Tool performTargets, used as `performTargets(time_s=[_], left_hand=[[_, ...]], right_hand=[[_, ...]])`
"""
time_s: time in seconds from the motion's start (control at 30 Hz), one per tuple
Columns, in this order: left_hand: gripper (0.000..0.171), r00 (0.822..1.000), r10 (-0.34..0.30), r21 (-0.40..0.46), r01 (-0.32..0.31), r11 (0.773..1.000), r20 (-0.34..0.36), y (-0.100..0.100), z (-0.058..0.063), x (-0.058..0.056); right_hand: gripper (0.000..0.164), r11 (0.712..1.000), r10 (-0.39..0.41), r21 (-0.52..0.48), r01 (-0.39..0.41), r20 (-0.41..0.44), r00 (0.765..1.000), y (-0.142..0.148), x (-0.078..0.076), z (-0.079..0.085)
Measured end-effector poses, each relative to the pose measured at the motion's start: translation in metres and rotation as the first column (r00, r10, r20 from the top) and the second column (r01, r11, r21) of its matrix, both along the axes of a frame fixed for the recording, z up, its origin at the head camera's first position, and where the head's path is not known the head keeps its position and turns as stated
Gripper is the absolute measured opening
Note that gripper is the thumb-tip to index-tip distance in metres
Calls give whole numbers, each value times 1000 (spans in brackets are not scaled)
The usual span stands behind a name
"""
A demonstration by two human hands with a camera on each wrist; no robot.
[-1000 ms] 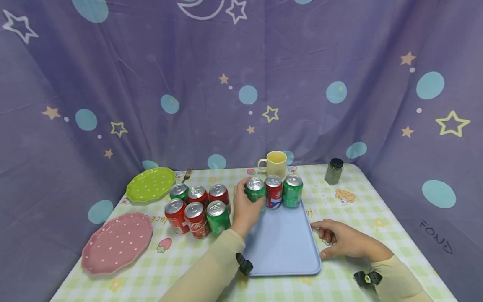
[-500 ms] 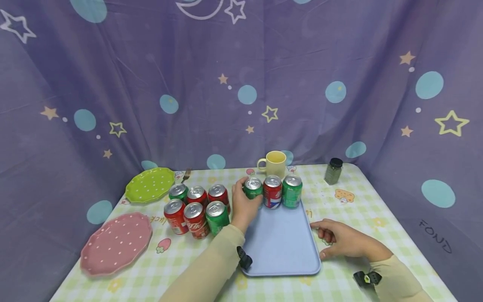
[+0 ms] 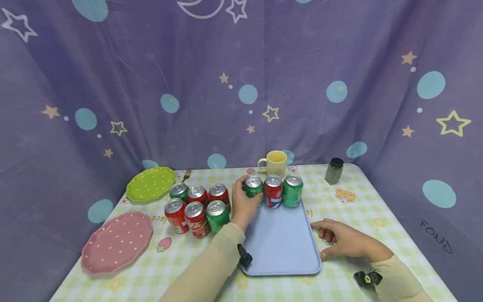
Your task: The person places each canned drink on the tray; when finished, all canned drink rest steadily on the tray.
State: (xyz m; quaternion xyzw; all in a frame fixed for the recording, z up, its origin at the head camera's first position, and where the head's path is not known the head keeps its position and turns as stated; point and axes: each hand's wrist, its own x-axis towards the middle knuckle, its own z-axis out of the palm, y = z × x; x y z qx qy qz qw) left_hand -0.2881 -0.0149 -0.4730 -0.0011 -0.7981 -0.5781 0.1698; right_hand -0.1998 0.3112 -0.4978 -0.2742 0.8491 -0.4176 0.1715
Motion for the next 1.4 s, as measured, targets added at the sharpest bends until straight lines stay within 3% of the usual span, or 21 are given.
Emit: performTargets(time_s=[0.3, 0.5, 0.63, 0.8, 0.97, 1.1, 1.23, 1.4], left_hand=[[74, 1000, 6, -21, -6, 1000, 5, 1, -2, 1], [85, 1000, -12, -33, 12, 999, -7, 3, 3, 5], [88, 998, -30, -52, 28, 998, -49, 3, 17, 17], [81, 979, -113, -66, 103, 992, -169, -11, 46, 46], [69, 931, -208, -48, 203, 978, -298, -46, 69, 69], [63, 908, -210, -33, 213, 977, -361, -88, 77, 79], [61, 911, -124, -83, 99, 992, -393, -135, 76, 83], [60, 928, 17, -78, -50, 996, -373, -193, 60, 81]], right_hand=[[87, 1000, -8, 4, 8, 7, 1000, 1, -1, -3], [87, 1000, -17, 5, 17, 8, 1000, 1, -1, -2], [87, 1000, -15, 5, 15, 4, 1000, 2, -1, -2], [87, 1000, -8, 2, 8, 1, 1000, 2, -2, -3], [88, 1000, -9, 7, 9, 0, 1000, 1, -2, -2], [87, 1000, -6, 7, 6, 0, 1000, 1, -1, -1], [87, 1000, -6, 10, 6, -7, 1000, 1, -1, 0], [86, 1000, -8, 7, 8, -17, 1000, 1, 0, -1]])
